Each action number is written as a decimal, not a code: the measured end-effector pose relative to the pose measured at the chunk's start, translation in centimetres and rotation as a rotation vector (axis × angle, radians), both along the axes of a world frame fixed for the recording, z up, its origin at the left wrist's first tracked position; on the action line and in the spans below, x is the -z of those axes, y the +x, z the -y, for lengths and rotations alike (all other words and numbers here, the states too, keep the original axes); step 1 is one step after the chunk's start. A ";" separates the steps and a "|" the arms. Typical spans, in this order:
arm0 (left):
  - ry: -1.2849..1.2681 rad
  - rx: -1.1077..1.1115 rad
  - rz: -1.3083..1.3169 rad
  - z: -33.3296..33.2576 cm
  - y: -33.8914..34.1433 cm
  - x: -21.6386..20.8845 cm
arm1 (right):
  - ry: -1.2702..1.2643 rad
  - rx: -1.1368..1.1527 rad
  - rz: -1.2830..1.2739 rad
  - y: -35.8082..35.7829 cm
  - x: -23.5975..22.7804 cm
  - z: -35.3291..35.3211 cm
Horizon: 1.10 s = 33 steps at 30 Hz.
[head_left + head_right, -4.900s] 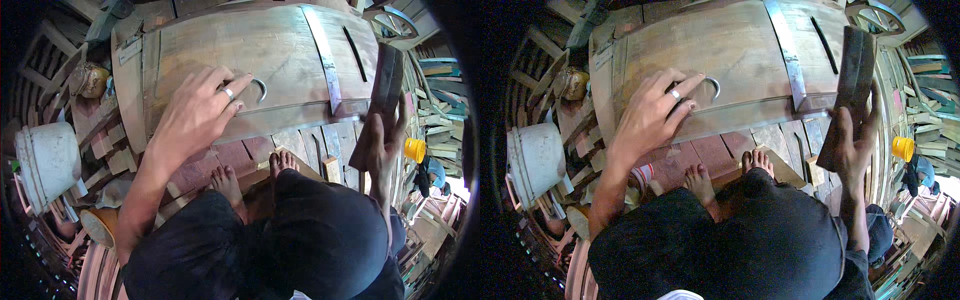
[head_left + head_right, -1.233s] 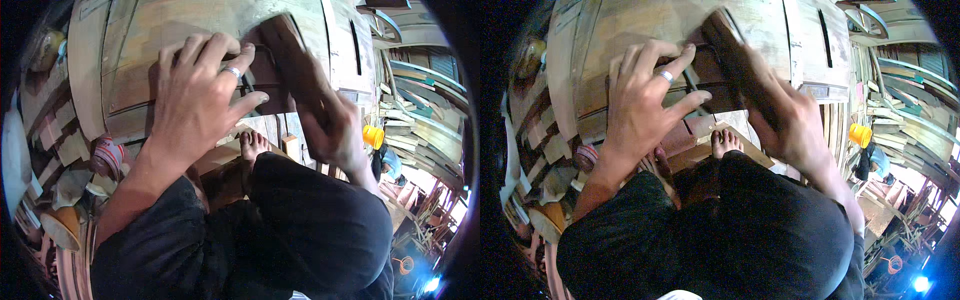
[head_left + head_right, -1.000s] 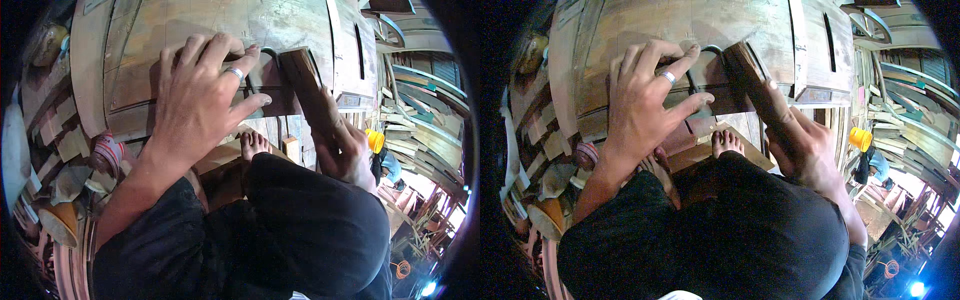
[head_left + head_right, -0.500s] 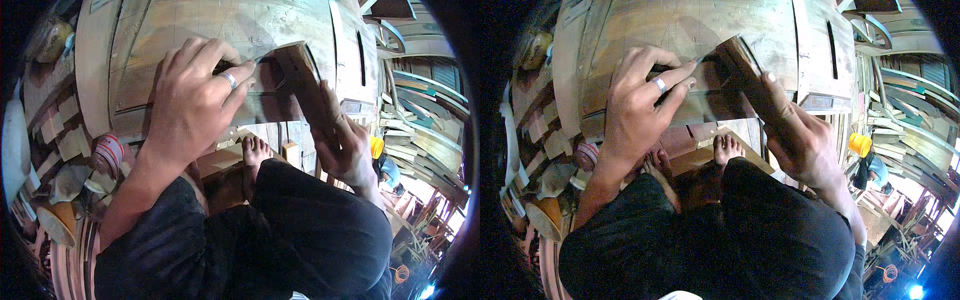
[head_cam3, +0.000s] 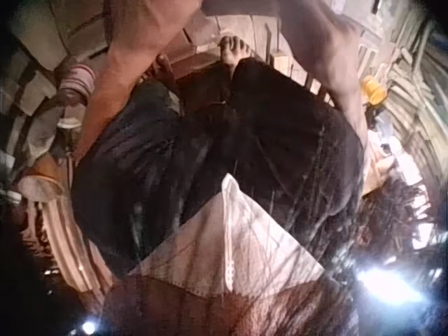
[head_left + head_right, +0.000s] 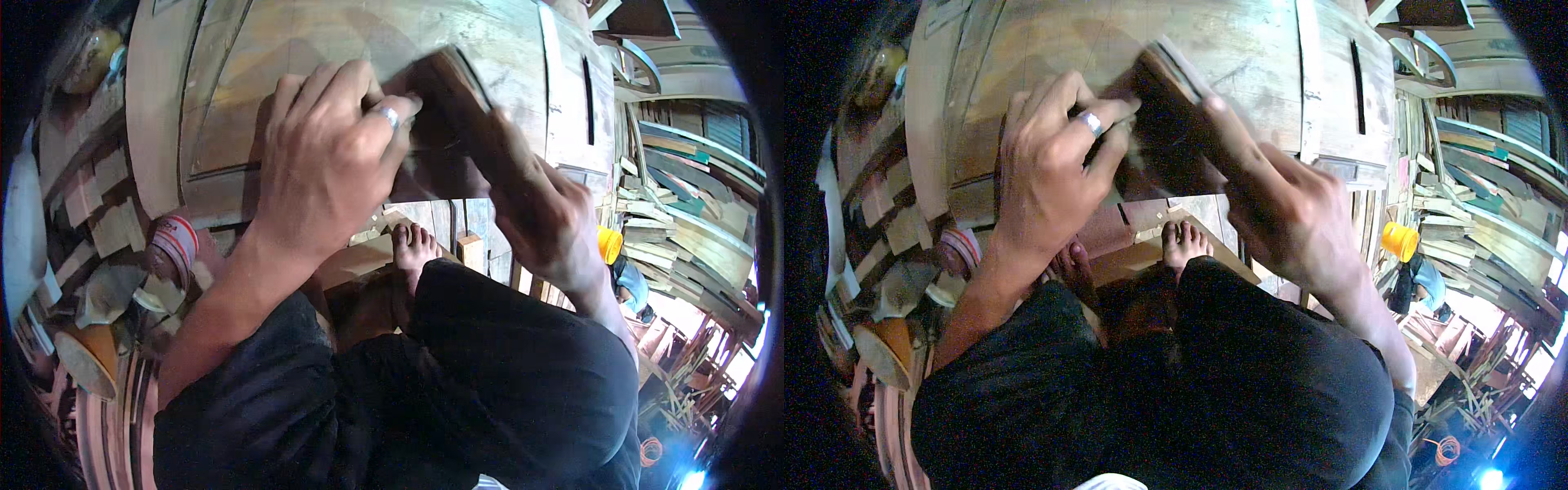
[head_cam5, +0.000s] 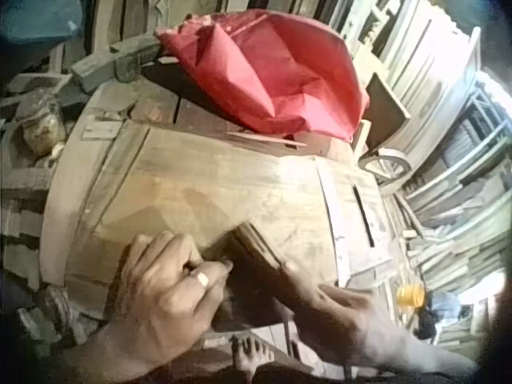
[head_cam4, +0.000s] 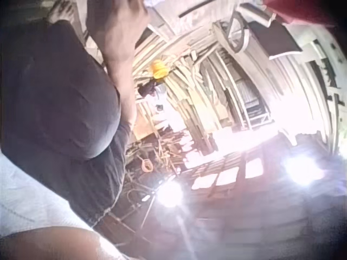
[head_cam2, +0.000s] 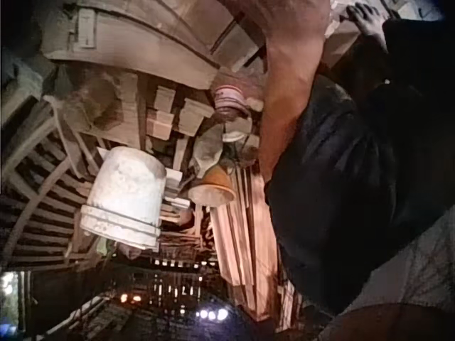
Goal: The person assembles a hand plane by placing a metal blade and a cap into a wooden body, securing them with a nail and tapping the components with a wooden block.
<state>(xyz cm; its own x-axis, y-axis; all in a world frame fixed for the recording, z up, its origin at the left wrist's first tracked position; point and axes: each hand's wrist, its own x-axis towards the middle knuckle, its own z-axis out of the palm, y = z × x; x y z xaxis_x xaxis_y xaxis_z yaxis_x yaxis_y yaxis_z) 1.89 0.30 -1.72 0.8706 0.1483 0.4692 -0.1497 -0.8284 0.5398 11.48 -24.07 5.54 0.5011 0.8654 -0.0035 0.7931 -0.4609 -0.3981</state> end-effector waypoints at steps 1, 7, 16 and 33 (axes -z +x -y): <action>-0.023 0.037 0.045 0.5 1.2 -0.6 | -0.036 0.030 0.034 -0.7 -2.0 1.4; -0.002 0.055 0.025 0.3 0.9 -0.6 | -0.062 0.075 -0.026 -0.9 -2.4 1.3; -0.022 0.045 0.050 0.6 1.5 -0.6 | -0.160 0.066 0.078 -1.4 -3.7 1.2; 0.008 0.003 -0.033 0.9 0.1 -0.1 | -0.057 -0.159 0.095 1.1 -1.2 -1.7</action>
<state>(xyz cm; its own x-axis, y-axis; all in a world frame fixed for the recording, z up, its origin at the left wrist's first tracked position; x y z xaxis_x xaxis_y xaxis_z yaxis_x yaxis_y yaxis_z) 2.00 -0.63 -1.61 0.8860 0.1420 0.4414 -0.1343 -0.8325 0.5374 12.59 -22.41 6.76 0.3587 0.9334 -0.0138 0.8903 -0.3465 -0.2954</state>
